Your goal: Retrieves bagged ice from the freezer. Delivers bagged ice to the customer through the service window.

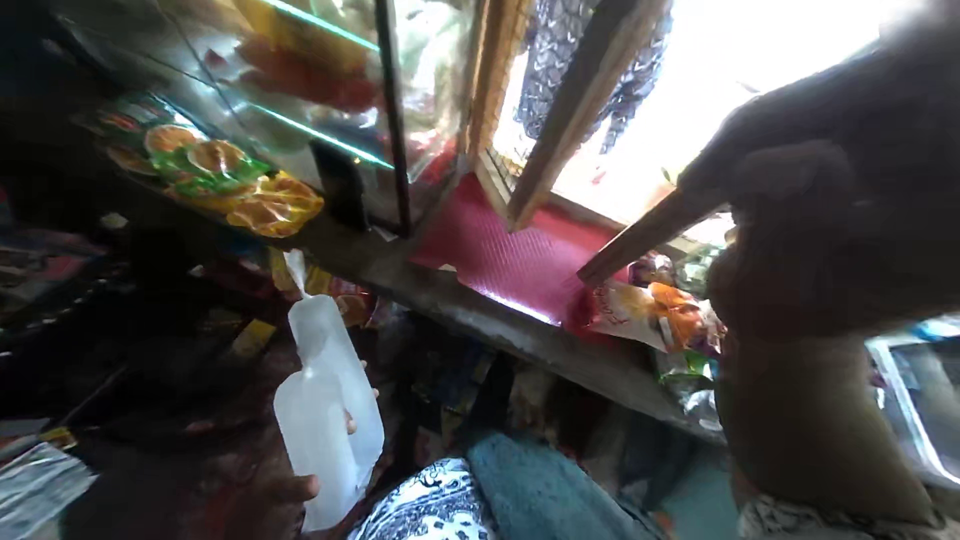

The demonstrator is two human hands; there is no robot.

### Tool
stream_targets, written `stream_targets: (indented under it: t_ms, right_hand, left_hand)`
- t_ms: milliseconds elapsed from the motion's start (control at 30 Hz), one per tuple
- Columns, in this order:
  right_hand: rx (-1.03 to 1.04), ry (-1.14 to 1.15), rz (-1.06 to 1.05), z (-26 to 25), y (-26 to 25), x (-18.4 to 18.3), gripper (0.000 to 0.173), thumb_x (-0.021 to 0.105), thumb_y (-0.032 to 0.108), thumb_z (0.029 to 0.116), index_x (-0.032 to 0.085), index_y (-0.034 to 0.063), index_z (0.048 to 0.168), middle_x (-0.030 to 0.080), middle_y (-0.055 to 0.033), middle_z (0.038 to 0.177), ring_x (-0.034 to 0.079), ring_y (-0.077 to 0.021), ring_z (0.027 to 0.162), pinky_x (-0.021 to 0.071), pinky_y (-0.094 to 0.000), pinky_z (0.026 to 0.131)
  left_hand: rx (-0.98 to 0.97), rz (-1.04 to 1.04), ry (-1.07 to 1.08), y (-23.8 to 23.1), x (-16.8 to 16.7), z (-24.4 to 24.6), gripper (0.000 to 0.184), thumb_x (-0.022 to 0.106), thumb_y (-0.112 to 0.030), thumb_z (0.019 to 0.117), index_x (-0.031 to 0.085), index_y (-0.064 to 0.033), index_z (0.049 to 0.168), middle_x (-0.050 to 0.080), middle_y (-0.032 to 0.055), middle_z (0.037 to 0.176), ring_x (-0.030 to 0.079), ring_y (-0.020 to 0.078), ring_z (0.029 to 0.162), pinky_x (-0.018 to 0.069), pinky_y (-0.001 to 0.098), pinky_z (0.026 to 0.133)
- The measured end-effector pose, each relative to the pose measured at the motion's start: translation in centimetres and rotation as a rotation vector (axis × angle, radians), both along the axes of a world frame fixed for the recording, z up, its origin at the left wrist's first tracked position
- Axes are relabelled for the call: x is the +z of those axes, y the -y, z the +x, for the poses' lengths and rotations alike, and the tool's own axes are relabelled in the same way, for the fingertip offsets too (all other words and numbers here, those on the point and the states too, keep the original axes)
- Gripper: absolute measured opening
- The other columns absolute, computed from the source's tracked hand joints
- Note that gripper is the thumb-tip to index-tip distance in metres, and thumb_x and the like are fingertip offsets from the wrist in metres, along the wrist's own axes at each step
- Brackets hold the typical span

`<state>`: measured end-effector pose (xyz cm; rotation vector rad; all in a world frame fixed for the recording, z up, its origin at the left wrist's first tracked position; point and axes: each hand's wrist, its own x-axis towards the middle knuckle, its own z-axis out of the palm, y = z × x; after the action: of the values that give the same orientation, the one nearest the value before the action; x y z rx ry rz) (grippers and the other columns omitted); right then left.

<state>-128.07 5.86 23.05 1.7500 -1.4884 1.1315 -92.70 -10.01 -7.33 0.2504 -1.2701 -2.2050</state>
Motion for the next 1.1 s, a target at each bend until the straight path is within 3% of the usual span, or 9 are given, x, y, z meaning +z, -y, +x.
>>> stream_targets:
  t_ms: [33,133,233,333,500,633,800,933,1100]
  right_hand:
    - [0.024,-0.008,0.02,-0.9,0.3,-0.2,0.018,0.06,0.021,0.103,0.062,0.0035,0.108,0.065,0.0006,0.089,0.062,-0.001,0.083,0.055,-0.0237,0.076]
    - [-0.026,0.146,0.062,-5.3,2.6,-3.4,0.052,0.057,0.006,0.1003,0.039,-0.0097,0.146,0.063,-0.0058,0.097,0.059,-0.0041,0.082,0.0526,-0.0211,0.073]
    - [-0.26,0.678,0.185,-9.4,4.9,-9.7,0.065,0.057,0.009,0.0983,0.031,0.0067,0.157,0.065,-0.0115,0.114,0.065,-0.0132,0.084,0.0561,-0.0296,0.072]
    - [-0.278,1.084,0.364,-9.9,7.4,-16.0,0.074,0.061,0.007,0.096,0.025,0.0143,0.16,0.057,-0.016,0.141,0.068,-0.0239,0.102,0.0585,-0.0421,0.085]
    - [-0.089,1.274,0.292,-5.9,11.8,-21.4,0.088,0.068,-0.007,0.0828,0.028,0.0151,0.159,0.047,-0.0185,0.147,0.068,-0.0278,0.105,0.0606,-0.0442,0.083]
    - [0.005,1.176,0.438,-4.9,10.9,-22.1,0.075,0.065,0.002,0.0933,0.034,0.0231,0.158,0.055,-0.0123,0.143,0.068,-0.0249,0.103,0.0588,-0.0428,0.081]
    - [0.277,1.187,0.782,-2.4,5.5,-24.1,0.042,0.059,0.015,0.1005,0.055,0.0054,0.141,0.067,-0.0129,0.125,0.07,-0.0231,0.102,0.0606,-0.0419,0.086]
    - [0.637,1.562,0.91,3.7,0.4,-25.1,0.08,0.074,0.027,0.0915,0.032,0.0139,0.159,0.063,-0.0164,0.132,0.067,-0.0314,0.109,0.0596,-0.0495,0.088]
    - [0.687,1.713,0.662,6.0,-2.2,-25.7,0.084,0.071,0.003,0.0905,0.019,0.0097,0.157,0.067,-0.0119,0.126,0.069,-0.0235,0.111,0.0577,-0.0446,0.096]
  left_hand:
    - [-0.014,0.0,-0.028,0.0,-0.5,-0.4,0.08,0.091,-0.034,0.0678,0.058,-0.0146,0.137,0.054,0.0148,0.146,0.059,0.0311,0.127,0.0519,0.0447,0.105]
    - [-0.023,0.001,-0.044,-0.7,-0.5,-1.0,0.082,0.09,-0.034,0.0694,0.055,-0.0143,0.141,0.055,0.0167,0.145,0.058,0.0325,0.128,0.0516,0.0452,0.105]
    - [0.121,0.047,0.186,-3.0,3.7,-0.9,0.074,0.091,-0.032,0.0667,0.06,-0.0127,0.131,0.069,0.0075,0.126,0.066,0.0195,0.114,0.0571,0.0331,0.095]
    - [0.218,0.054,0.365,-4.2,5.3,0.2,0.057,0.081,-0.015,0.0711,0.06,-0.009,0.124,0.072,0.0005,0.115,0.068,0.0092,0.107,0.0576,0.0248,0.09]
    - [0.167,-0.015,0.315,-3.2,3.1,1.6,0.076,0.091,-0.034,0.0677,0.06,-0.0159,0.134,0.071,0.0012,0.121,0.067,0.0153,0.112,0.0572,0.0318,0.095]
    - [0.204,0.023,0.354,-3.5,3.9,1.8,0.065,0.092,-0.03,0.0658,0.066,-0.02,0.124,0.074,-0.004,0.113,0.07,0.0088,0.104,0.0587,0.0263,0.089]
    - [-0.051,-0.005,0.121,-1.2,2.4,-1.6,0.069,0.093,-0.03,0.0669,0.065,-0.0176,0.129,0.072,0.0016,0.12,0.067,0.0151,0.111,0.0567,0.0333,0.096]
    - [-0.303,-0.169,-0.066,0.3,3.0,-8.8,0.087,0.091,-0.041,0.0685,0.055,-0.0182,0.144,0.07,-0.0023,0.125,0.067,0.0107,0.111,0.0561,0.0309,0.097]
    - [-0.418,-0.158,-0.15,-1.3,6.5,-15.5,0.071,0.089,-0.025,0.074,0.06,-0.025,0.14,0.067,-0.0085,0.132,0.064,0.0071,0.118,0.0548,0.0311,0.102]
